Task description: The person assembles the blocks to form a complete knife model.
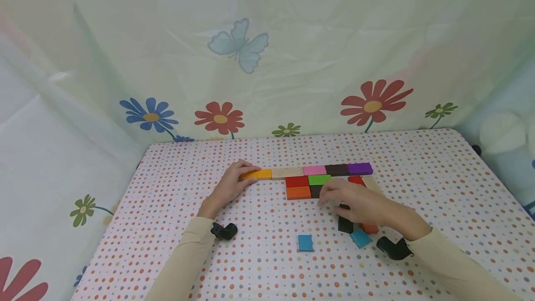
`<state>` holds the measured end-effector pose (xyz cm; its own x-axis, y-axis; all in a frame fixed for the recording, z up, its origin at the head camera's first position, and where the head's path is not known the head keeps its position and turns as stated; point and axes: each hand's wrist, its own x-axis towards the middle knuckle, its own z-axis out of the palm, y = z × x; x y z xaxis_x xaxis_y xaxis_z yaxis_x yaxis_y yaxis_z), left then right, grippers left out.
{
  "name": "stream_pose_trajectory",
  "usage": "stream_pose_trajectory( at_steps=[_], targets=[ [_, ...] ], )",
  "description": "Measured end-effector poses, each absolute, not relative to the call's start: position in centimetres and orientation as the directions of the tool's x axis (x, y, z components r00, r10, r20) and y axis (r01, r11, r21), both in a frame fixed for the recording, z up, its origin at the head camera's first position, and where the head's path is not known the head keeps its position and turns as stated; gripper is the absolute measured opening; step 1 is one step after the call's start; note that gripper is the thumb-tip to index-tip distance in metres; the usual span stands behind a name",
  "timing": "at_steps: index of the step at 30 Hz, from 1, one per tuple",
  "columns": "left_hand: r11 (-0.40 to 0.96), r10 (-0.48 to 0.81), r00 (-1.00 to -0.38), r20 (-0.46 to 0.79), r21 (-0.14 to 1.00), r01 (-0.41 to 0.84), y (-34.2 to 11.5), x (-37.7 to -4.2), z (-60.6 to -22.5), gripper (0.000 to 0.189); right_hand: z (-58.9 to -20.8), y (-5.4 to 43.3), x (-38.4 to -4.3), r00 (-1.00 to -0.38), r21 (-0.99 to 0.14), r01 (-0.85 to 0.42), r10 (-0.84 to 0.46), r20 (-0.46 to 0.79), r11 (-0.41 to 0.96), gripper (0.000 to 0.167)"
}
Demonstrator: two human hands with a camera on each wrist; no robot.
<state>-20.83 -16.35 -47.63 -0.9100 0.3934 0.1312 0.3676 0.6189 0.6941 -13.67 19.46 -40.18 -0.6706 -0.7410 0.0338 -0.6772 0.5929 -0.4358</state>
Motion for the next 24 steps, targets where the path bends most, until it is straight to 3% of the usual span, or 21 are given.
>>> stream_pose_trajectory(
  at_steps=[5,11,17,24],
  targets=[
    [0.624,0.392,-0.911,0.128,0.690,0.365,-16.3,-20.8,-47.6,0.034,-41.2,21.2,-12.5,-0.653,-0.466,-0.651,-0.755,-0.060,0.600,0.035],
    [0.626,0.388,-0.911,0.137,0.686,0.370,-16.4,-20.9,-47.9,0.034,-41.9,22.2,-12.2,-0.642,-0.459,-0.664,-0.765,-0.055,0.590,0.045],
    [0.619,0.401,-0.904,0.151,0.682,0.389,-16.3,-21.1,-47.9,0.034,-42.2,22.2,-12.3,-0.617,-0.414,-0.707,-0.786,-0.034,0.573,0.041],
    [0.619,0.404,-0.902,0.151,0.682,0.391,-16.3,-21.0,-47.8,0.033,-41.9,21.6,-12.8,-0.637,-0.442,-0.678,-0.770,-0.047,0.588,0.036]
  ],
)
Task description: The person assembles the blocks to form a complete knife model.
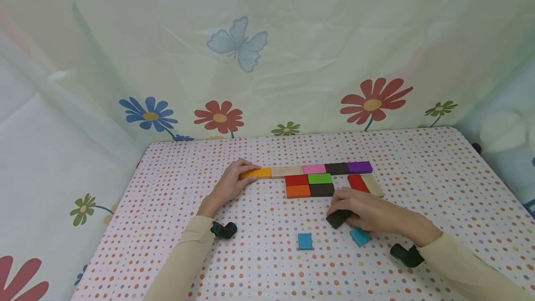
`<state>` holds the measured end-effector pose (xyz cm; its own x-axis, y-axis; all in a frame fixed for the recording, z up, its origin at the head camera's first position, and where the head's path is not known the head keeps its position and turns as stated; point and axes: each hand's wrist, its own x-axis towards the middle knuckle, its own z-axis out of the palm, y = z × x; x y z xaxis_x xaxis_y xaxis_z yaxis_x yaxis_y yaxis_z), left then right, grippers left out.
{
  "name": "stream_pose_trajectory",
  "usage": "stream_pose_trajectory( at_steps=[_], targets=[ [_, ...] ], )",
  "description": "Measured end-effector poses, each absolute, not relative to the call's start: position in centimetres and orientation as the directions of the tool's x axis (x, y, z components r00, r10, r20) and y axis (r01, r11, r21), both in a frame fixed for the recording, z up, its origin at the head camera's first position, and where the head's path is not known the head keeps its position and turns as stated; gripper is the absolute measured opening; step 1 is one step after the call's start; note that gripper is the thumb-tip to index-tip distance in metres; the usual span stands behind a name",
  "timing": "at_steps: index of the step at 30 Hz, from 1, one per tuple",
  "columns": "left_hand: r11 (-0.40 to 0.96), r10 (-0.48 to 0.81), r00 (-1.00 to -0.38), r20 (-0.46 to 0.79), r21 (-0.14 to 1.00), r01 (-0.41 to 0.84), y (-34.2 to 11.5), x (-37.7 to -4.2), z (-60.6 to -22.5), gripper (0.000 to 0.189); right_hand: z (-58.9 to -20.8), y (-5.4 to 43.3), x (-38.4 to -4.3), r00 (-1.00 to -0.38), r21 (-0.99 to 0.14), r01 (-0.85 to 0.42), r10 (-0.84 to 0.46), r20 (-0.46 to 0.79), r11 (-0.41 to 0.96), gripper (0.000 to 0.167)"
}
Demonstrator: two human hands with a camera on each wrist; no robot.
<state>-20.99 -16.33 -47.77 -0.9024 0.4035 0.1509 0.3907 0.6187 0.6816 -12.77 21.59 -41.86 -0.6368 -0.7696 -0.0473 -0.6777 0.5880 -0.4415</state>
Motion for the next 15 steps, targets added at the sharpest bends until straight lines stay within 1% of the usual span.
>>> stream_pose_trajectory(
  at_steps=[7,15],
  targets=[
    [0.620,0.404,-0.904,0.144,0.684,0.385,-16.4,-21.1,-47.9,0.033,-41.6,19.7,-13.9,-0.660,-0.467,-0.649,-0.750,-0.046,0.600,0.038],
    [0.616,0.401,-0.905,0.142,0.689,0.381,-16.3,-21.1,-48.0,0.034,-42.1,17.1,-14.7,-0.729,-0.495,-0.581,-0.684,-0.036,0.646,0.039]
  ],
)
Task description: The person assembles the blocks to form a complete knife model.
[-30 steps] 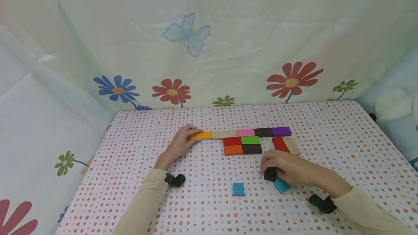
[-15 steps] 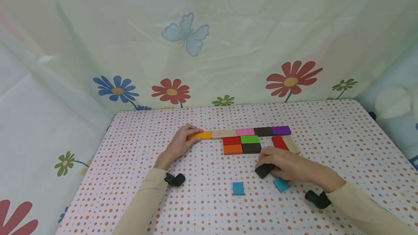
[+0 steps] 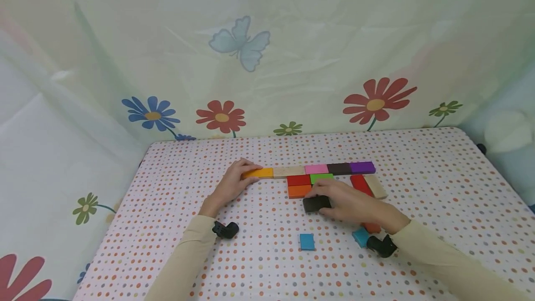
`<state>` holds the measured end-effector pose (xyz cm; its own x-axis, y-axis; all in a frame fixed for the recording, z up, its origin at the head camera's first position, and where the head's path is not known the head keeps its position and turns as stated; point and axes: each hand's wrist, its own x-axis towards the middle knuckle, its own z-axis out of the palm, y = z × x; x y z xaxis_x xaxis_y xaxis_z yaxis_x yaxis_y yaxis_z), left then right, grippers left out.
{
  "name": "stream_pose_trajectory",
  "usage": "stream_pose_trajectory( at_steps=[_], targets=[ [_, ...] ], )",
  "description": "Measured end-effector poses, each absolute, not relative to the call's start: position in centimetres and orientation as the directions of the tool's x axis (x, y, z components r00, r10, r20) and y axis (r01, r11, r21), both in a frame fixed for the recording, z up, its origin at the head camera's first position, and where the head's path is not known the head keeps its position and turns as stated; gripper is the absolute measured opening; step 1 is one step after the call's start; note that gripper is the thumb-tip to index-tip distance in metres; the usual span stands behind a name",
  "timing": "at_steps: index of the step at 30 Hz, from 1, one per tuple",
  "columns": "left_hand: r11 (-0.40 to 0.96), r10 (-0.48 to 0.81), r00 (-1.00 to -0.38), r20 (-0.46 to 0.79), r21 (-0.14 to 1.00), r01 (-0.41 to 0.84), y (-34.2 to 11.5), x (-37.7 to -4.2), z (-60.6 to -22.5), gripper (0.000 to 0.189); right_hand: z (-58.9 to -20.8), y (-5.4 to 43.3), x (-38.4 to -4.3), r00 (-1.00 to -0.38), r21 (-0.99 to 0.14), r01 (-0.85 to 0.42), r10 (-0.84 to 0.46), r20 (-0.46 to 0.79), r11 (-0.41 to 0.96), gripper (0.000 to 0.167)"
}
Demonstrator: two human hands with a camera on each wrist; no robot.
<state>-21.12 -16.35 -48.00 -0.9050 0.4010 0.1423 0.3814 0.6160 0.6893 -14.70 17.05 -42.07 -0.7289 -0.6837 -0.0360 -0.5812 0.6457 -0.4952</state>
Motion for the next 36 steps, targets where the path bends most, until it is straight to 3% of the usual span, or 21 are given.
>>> stream_pose_trajectory(
  at_steps=[13,29,36],
  targets=[
    [0.620,0.405,-0.904,0.137,0.685,0.382,-15.9,-21.0,-47.8,0.034,-43.3,14.6,-14.5,-0.770,-0.472,-0.573,-0.637,0.031,0.670,0.036],
    [0.622,0.400,-0.907,0.131,0.688,0.374,-16.3,-21.0,-47.7,0.034,-44.0,13.8,-14.1,-0.721,-0.344,-0.676,-0.681,0.126,0.652,0.034],
    [0.618,0.404,-0.903,0.147,0.684,0.388,-16.5,-21.0,-47.8,0.034,-44.3,13.5,-14.2,-0.719,-0.338,-0.682,-0.680,0.146,0.649,0.032]
  ],
)
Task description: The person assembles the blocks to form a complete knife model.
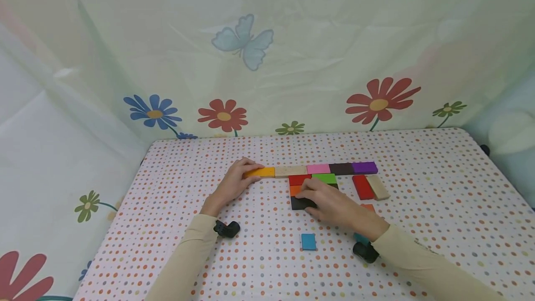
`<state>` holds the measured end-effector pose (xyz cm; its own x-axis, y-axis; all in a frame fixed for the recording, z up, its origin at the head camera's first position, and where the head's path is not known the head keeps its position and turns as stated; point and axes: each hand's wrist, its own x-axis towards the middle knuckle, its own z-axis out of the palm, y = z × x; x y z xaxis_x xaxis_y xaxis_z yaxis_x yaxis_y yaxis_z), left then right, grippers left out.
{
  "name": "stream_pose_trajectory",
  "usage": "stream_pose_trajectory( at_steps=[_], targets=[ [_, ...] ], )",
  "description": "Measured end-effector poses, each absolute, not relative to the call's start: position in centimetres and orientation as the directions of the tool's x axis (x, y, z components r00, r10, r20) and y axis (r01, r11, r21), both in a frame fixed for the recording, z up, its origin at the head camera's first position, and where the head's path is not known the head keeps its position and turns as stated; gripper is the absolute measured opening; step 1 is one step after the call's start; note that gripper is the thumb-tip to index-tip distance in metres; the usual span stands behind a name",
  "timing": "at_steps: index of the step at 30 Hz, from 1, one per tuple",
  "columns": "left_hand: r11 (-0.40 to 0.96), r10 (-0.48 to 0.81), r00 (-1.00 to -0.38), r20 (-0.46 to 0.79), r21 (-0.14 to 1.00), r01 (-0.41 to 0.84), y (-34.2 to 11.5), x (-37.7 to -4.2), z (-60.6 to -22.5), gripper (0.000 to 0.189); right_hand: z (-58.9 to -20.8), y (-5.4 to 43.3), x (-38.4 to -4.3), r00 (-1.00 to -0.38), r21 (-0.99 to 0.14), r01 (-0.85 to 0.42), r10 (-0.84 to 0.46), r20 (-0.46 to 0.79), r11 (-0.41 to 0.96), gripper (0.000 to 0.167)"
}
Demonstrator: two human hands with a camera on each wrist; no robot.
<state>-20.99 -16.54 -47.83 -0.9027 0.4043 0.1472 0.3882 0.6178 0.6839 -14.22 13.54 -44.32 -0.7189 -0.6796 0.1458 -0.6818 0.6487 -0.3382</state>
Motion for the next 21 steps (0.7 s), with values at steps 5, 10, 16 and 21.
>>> stream_pose_trajectory(
  at_steps=[5,10,16,21],
  targets=[
    [0.637,0.409,-0.901,0.145,0.662,0.396,-16.4,-21.0,-47.8,0.034,-43.8,13.9,-13.8,-0.741,-0.398,-0.652,-0.653,0.155,0.646,0.028],
    [0.709,0.443,-0.883,0.157,0.540,0.452,-15.9,-20.6,-47.1,0.034,-42.3,14.8,-13.0,-0.763,-0.459,-0.625,-0.620,0.185,0.632,0.023],
    [0.694,0.537,-0.823,0.187,0.458,0.556,-13.4,-19.4,-44.9,0.044,-40.6,16.1,-11.7,-0.775,-0.499,-0.599,-0.611,0.163,0.627,0.026],
    [0.626,0.665,-0.734,0.137,0.435,0.647,-10.0,-18.3,-43.7,0.058,-41.1,16.8,-10.4,-0.739,-0.526,-0.615,-0.661,0.128,0.587,0.026]
  ],
)
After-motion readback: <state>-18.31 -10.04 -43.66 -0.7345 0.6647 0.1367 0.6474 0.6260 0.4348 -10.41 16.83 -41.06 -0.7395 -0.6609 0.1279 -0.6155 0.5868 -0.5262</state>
